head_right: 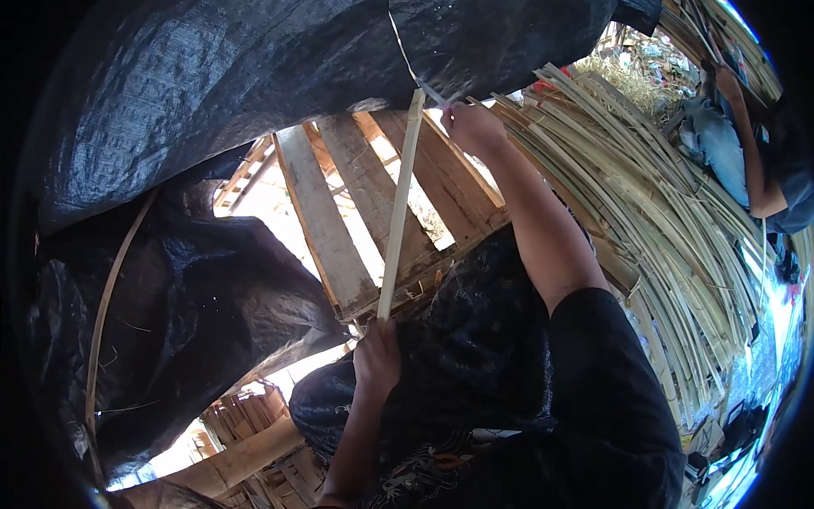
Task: Shaving and smoothing a thin strip of wood or bamboo using a small utility knife.
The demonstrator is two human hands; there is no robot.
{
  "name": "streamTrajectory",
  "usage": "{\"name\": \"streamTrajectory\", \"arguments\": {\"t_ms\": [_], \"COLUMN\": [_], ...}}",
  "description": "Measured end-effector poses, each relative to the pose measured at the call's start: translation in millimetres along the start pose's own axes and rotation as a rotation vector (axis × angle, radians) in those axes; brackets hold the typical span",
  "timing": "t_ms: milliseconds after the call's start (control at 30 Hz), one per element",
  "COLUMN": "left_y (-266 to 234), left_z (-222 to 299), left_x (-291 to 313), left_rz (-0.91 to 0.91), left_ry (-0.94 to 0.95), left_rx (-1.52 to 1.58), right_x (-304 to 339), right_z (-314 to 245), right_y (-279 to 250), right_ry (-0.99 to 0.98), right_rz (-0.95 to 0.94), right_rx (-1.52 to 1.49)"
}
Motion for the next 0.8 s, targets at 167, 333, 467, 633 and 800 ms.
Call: {"name": "streamTrajectory", "arguments": {"t_ms": [167, 333, 467, 633, 800], "left_y": [-2, -2, -12, -5, 1], "left_z": [-1, -3, 13, -5, 0], "left_x": [1, 1, 5, 2, -3], "left_rz": [-0.012, 0.030, 0.180, 0.059, 0.037], "left_ry": [-0.022, -0.009, 0.100, -0.024, -0.036], "left_rx": [-0.051, -0.036, -0.143, -0.075, -0.088], "right_x": [29, 58, 46, 59, 49], "right_z": [-37, -62, -51, -84, -37], "right_y": [-8, -4, -22, -82, -40], "right_ry": [-0.066, -0.086, -0.094, -0.241, -0.292], "right_rz": [-0.159, -0.350, -0.223, 0.274, 0.230], "right_rx": [0.040, 0.119, 0.154, -0.019, 0.143]}}
Point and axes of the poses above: each hand's wrist, its own x-axis away from the middle knuckle, its own y-axis out of the palm, z = x × y, the point moved 10 cm from there along -x, towards the middle knuckle, and after that the axes turned 4 degrees about z, right-handed, at the moved point
